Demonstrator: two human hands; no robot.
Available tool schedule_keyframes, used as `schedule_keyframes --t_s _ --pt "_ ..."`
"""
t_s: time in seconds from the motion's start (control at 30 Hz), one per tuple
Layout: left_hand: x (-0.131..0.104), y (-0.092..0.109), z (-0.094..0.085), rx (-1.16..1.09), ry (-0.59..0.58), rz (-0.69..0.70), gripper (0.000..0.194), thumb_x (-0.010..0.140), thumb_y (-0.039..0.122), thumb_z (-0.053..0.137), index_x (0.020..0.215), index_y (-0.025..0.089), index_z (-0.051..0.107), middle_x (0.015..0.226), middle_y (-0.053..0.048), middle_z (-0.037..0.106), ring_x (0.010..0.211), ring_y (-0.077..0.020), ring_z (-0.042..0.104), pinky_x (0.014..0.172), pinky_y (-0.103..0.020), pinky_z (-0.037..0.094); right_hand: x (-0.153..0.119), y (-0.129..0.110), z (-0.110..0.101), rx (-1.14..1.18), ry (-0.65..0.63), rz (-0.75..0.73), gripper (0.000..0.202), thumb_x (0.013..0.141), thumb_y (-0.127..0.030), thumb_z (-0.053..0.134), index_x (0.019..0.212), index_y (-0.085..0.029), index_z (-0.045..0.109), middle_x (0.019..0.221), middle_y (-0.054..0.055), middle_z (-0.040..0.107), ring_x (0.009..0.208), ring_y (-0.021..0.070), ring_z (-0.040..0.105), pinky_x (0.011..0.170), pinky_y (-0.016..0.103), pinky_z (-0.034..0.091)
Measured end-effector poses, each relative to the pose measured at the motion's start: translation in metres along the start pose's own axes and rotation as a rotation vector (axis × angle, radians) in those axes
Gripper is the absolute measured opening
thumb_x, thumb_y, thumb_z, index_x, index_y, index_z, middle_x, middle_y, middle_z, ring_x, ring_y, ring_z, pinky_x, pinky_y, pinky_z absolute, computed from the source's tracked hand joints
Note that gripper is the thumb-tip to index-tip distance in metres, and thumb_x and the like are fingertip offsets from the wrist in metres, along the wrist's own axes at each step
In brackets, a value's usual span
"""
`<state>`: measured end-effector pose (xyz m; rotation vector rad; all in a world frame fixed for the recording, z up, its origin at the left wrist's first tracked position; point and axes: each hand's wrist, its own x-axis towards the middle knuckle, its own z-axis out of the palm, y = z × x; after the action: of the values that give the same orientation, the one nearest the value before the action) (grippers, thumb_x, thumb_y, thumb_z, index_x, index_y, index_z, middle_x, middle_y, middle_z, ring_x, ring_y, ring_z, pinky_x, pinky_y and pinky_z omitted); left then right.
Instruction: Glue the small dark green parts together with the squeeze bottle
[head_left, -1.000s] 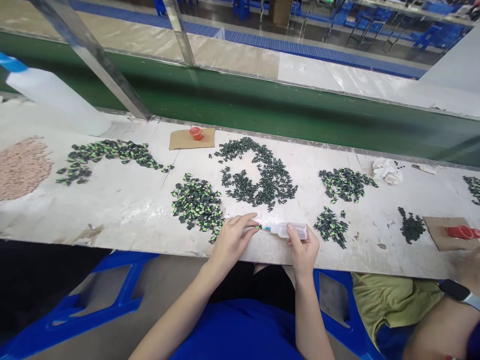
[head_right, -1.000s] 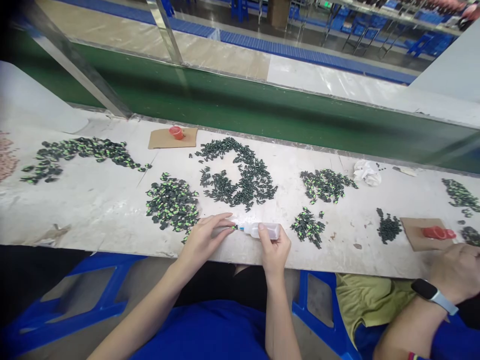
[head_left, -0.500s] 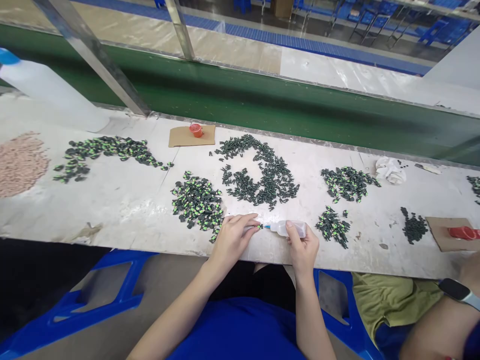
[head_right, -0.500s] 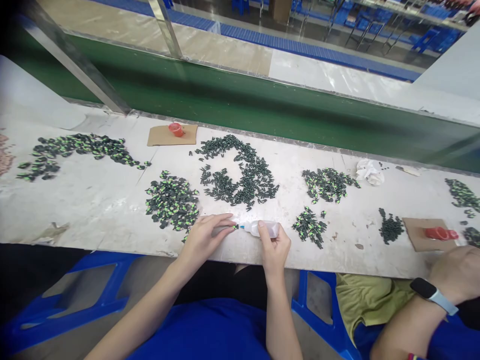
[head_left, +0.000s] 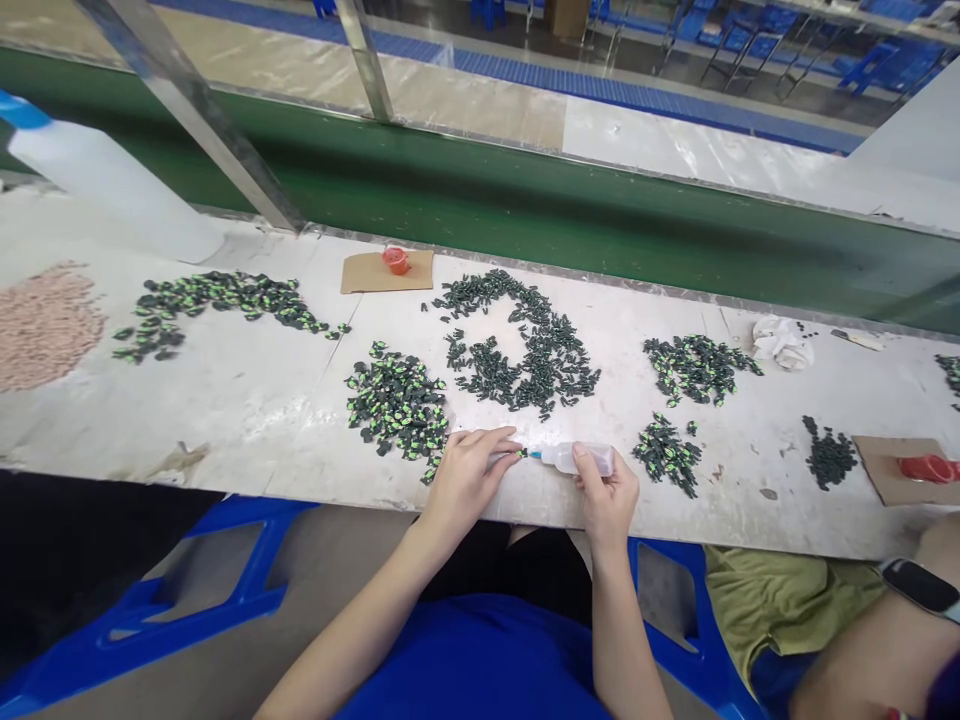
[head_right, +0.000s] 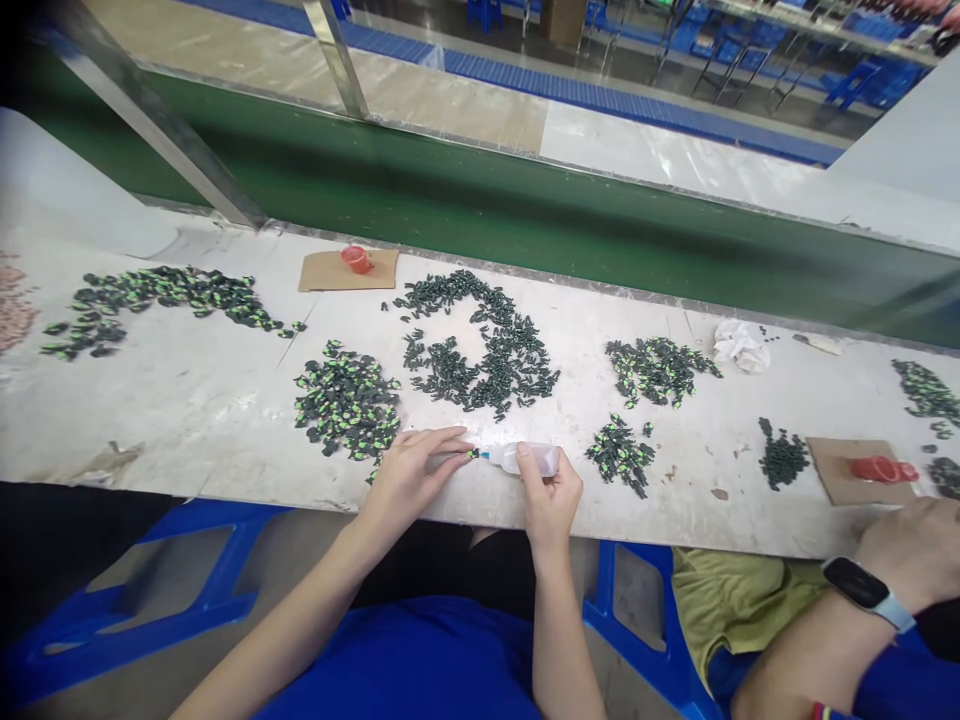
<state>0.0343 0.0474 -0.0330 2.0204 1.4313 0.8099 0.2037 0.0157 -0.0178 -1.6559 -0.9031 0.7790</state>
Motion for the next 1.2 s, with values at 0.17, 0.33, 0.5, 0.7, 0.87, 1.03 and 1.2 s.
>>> schedule_keyframes --t_s 0.17,0.33,0.5,0.7,0.87,1.03,1.2 --pt "0.000 0.001 0.001 0.013 0.001 -0.009 0.024 0.084 0.019 0.063 0.107 0.023 0.059 0.090 0.001 0.077 0.091 -0.0180 0.069 0.082 -0.035 0.044 0.001 -0.001 0.000 0.006 -0.007 -0.003 0.039 0.071 -0.053 0.065 0.058 -0.018 0.053 0.050 -0.005 0.046 0.049 0.0109 0.042 0.048 0.024 0.036" --pt "0.000 0.001 0.000 0.026 0.000 -0.021 0.021 0.086 0.022 0.062 0.106 0.023 0.059 0.090 0.001 0.077 0.091 -0.0187 0.069 0.084 -0.036 0.042 0.002 -0.002 -0.002 -0.014 -0.019 -0.019 0.041 0.072 -0.053 0.065 0.055 -0.019 0.049 0.048 -0.006 0.043 0.048 0.0103 0.040 0.047 0.024 0.034" --pt "0.000 0.002 0.000 0.025 -0.001 -0.036 0.022 0.084 0.020 0.063 0.105 0.023 0.059 0.089 0.001 0.077 0.092 -0.0188 0.069 0.085 -0.036 0.041 0.002 -0.001 -0.001 -0.011 0.003 -0.016 0.041 0.072 -0.050 0.065 0.054 -0.019 0.046 0.049 -0.006 0.042 0.049 0.0096 0.038 0.047 0.023 0.033" --pt "0.001 0.003 -0.002 -0.007 -0.030 -0.058 0.022 0.085 0.021 0.062 0.107 0.024 0.060 0.090 -0.001 0.077 0.095 -0.0190 0.068 0.087 -0.037 0.041 0.002 0.004 -0.003 0.122 0.089 0.011 0.035 0.071 -0.048 0.067 0.060 -0.018 0.052 0.052 -0.005 0.049 0.048 0.0102 0.043 0.047 0.024 0.037" --pt "0.004 0.000 -0.006 -0.034 -0.105 -0.033 0.024 0.084 0.021 0.062 0.108 0.025 0.060 0.092 0.000 0.076 0.096 -0.0191 0.068 0.089 -0.038 0.041 0.008 0.008 -0.009 0.311 0.202 -0.026 0.031 0.067 -0.040 0.073 0.080 -0.018 0.054 0.070 0.000 0.063 0.064 0.0152 0.060 0.062 0.029 0.049" --pt "0.015 -0.003 -0.018 0.055 -0.072 0.010 0.015 0.086 0.021 0.060 0.100 0.024 0.064 0.096 -0.001 0.075 0.092 -0.0215 0.067 0.087 -0.040 0.042 0.018 0.004 -0.006 0.284 0.159 -0.090 0.047 0.057 -0.027 0.081 0.081 -0.023 0.041 0.092 0.005 0.070 0.090 0.0212 0.067 0.083 0.039 0.051" --pt "0.034 0.004 -0.018 0.305 0.032 0.045 0.011 0.086 0.019 0.059 0.091 0.022 0.068 0.092 -0.005 0.072 0.094 -0.0252 0.059 0.078 -0.040 0.042 0.023 0.007 -0.002 0.018 0.168 -0.125 0.044 0.063 -0.032 0.078 0.094 -0.021 0.049 0.105 0.012 0.069 0.096 0.0229 0.066 0.088 0.041 0.049"
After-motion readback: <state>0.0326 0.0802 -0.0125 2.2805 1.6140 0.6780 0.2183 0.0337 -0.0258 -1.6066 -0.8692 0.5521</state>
